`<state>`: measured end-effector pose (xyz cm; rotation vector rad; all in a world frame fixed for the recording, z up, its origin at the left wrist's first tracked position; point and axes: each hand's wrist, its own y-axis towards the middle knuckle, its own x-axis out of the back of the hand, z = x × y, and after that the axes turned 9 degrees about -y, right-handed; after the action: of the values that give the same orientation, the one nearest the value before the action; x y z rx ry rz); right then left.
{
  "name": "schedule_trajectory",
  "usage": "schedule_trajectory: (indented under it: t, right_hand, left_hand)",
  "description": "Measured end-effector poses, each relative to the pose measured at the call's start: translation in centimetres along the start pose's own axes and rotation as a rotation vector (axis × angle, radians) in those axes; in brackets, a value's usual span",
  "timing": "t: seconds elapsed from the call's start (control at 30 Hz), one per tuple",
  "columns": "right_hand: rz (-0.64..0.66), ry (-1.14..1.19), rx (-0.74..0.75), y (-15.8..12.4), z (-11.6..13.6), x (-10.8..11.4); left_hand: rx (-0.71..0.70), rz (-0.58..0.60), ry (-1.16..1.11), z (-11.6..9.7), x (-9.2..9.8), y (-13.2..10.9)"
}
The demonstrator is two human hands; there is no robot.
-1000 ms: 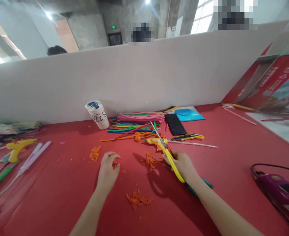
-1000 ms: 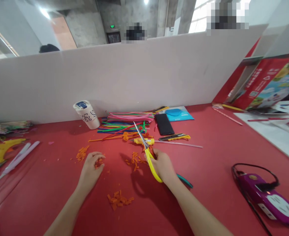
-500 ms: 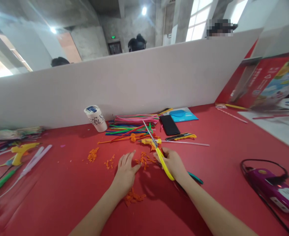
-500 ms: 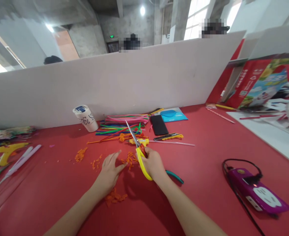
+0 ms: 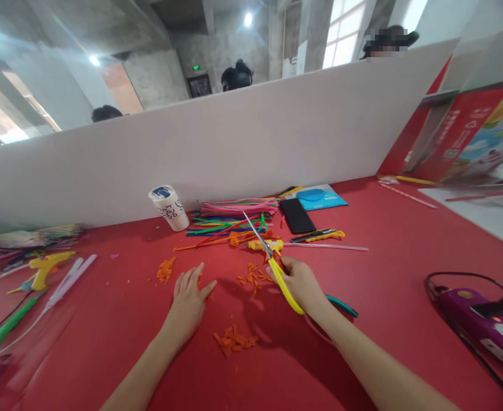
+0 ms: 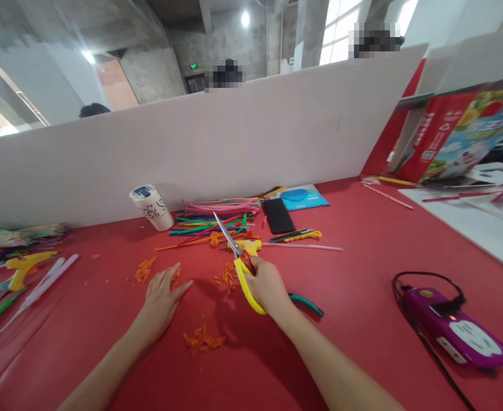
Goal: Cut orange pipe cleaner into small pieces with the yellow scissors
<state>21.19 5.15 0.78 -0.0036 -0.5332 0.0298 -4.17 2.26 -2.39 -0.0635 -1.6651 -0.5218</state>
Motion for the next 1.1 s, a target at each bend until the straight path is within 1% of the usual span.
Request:
schedule_trajectory:
  t: [0.07,0.1,0.17,0.23,0.27,0.37,0.43,0.53,0.63,0.73,0.8,0.83,0.93,1.03,1.1]
  right_hand:
    - [-0.003,-0.014,0.004,0.0,-0.1,-0.2]
    - [-0.006,-0.020,0.006,0.0,-0.1,-0.2]
    - [-0.010,-0.032,0.011,0.0,-0.2,-0.3]
    - [-0.009,-0.039,0.018,0.0,-0.2,-0.3]
    - [-0.007,-0.042,0.021,0.0,-0.2,-0.3]
    - [-0.006,-0.053,0.024,-0.1,-0.2,-0.1]
    - [-0.006,-0.060,0.022,0.0,-0.3,0.0]
    - [-0.013,-0.074,0.014,0.1,-0.5,0.1]
    - [-0.017,-0.082,0.009,0.2,-0.7,0.1]
    - [-0.012,-0.082,0.013,0.2,-0.7,0.1]
    - [-0.010,-0.084,0.013,0.2,-0.7,0.1]
    - [-0.010,-0.086,0.013,0.2,-0.7,0.2]
    - [-0.007,-0.093,0.006,0.1,-0.6,0.2]
    - [0.004,-0.104,-0.005,0.1,-0.7,0.1]
    - [0.010,-0.113,-0.010,0.0,-0.9,-0.1]
  left_hand:
    - [0.054,-0.030,-0.013,0.8,0.1,0.3]
    - [0.076,-0.044,-0.032,0.8,0.1,0.6]
    - [0.118,-0.075,-0.071,0.0,-0.1,1.3]
    - [0.154,-0.104,-0.067,-1.3,-0.8,1.8]
    - [0.139,-0.107,-0.055,-2.0,-1.3,2.1]
    - [0.057,-0.043,-0.023,-3.1,-2.9,2.6]
    - [0.083,-0.037,0.015,-2.8,-3.7,3.1]
    - [0.179,-0.094,0.090,-1.4,-4.2,4.2]
    - [0.258,-0.169,0.124,-0.1,-3.9,5.5]
    - [0.264,-0.191,0.118,-0.1,-3.1,5.8]
    - [0.200,-0.162,0.068,-0.8,-2.5,5.1]
    - [0.134,-0.124,0.021,-1.1,-2.2,4.5]
    - [-0.033,0.056,-0.105,-1.7,-1.2,2.4]
    - [-0.081,0.153,-0.147,-1.6,-0.9,1.2]
    - [-0.096,0.168,-0.149,-1.4,-1.1,1.1]
